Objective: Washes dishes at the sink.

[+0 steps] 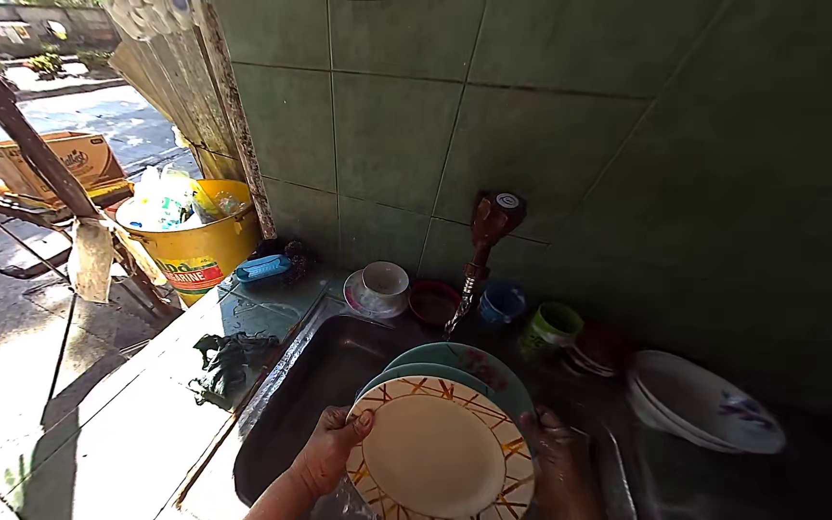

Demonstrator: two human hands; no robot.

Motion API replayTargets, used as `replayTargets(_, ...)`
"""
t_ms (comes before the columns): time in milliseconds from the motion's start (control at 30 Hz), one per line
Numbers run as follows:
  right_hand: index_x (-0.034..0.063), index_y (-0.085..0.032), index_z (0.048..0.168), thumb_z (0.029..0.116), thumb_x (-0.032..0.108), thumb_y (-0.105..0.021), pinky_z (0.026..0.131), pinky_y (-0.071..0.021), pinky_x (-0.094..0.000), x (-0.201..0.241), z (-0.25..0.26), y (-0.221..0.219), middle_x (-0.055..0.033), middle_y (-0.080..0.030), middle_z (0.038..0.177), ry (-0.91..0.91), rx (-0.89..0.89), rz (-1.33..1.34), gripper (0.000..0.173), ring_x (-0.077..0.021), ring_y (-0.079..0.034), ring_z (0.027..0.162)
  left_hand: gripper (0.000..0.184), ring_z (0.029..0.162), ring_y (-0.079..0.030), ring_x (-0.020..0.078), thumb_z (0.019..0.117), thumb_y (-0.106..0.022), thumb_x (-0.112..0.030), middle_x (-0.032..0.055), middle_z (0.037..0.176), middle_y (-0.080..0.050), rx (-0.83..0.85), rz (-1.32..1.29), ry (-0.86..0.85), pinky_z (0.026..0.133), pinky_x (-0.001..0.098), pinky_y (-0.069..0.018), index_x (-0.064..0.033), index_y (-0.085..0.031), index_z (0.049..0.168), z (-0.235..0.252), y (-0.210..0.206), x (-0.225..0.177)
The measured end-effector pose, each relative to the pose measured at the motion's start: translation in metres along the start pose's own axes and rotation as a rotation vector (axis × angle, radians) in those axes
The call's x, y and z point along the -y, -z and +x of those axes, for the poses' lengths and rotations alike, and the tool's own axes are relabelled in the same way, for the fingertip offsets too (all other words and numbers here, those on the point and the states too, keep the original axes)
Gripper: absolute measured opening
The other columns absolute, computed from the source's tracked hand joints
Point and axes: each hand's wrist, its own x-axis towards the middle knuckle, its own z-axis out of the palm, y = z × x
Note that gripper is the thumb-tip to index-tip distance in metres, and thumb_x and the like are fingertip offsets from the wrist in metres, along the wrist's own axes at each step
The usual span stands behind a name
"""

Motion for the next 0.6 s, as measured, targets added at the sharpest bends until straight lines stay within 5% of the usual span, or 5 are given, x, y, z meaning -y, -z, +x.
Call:
replayTargets(200,0.0009,-0.062,0.121,0.1084,0.013,-0.038,0.080,-0.0587,-0.0192,-0.015,-0.010,-0.012,-0.0002,-0.071,0.098,-0.198,0.036,0.136,0.029,-0.0002,-0.068,0.089,0.017,0.080,-0.073,0.0039,0.1007,-0.062,-0.019,-0.0047,0.087,-0.077,0.089,0.223,-0.181,0.077,0.0257,-0.0614,-0.0138,-0.076,0.094,0.015,-0.006,-0.029)
replayTargets(300,-0.0079,-0.056,0.131,0.1106,0.017,-0.038,0.098,-0.0501,-0.0217,-0.044,0.006,-0.028,-0.0125,-0.066,0.119,-0.155,0.101,-0.318,0.037,-0.0078,-0.062,0.110,0.017,0.076,-0.072,0.0056,0.1003,-0.059,-0.011,-0.0019,0.082,-0.075,-0.088,0.342,-0.128,0.074,0.0250,-0.0617,-0.0073,-0.074,0.094,0.003,-0.009,-0.048)
replayTargets(367,-0.0113,-0.060,0.132,0.1103,0.026,-0.044,0.113,-0.0410,-0.0430,-0.060,0.020,-0.031,-0.0267,-0.062,0.134,-0.205,0.279,-0.915,0.046,-0.0319,-0.057,0.130,0.017,0.072,-0.071,0.0039,0.1000,-0.061,-0.016,-0.0032,0.078,-0.074,-0.190,0.483,-0.162,0.069,0.0223,-0.0603,-0.0078,-0.073,0.092,-0.009,-0.003,-0.055)
replayTargets(433,-0.0086,-0.050,0.143,0.1052,0.039,-0.055,0.115,-0.0386,-0.0515,-0.066,0.025,-0.036,-0.0291,-0.052,0.145,-0.441,0.479,-1.268,0.061,-0.0399,-0.050,0.138,0.020,0.068,-0.067,-0.0005,0.0977,-0.062,-0.024,-0.0070,0.074,-0.070,-0.292,0.691,-0.239,0.065,0.0185,-0.0568,-0.0115,-0.072,0.086,-0.020,0.011,-0.059)
replayTargets(600,-0.0092,-0.041,0.148,0.0920,0.019,-0.076,0.115,-0.0396,-0.0508,-0.073,0.014,-0.043,-0.0303,-0.052,0.144,-0.541,0.468,-1.169,0.072,-0.0399,-0.051,0.136,0.026,0.074,-0.065,-0.0064,0.0928,-0.061,-0.026,-0.0039,0.080,-0.072,-0.493,1.046,-0.380,0.070,0.0149,-0.0538,-0.0067,-0.074,0.083,-0.060,0.043,-0.081)
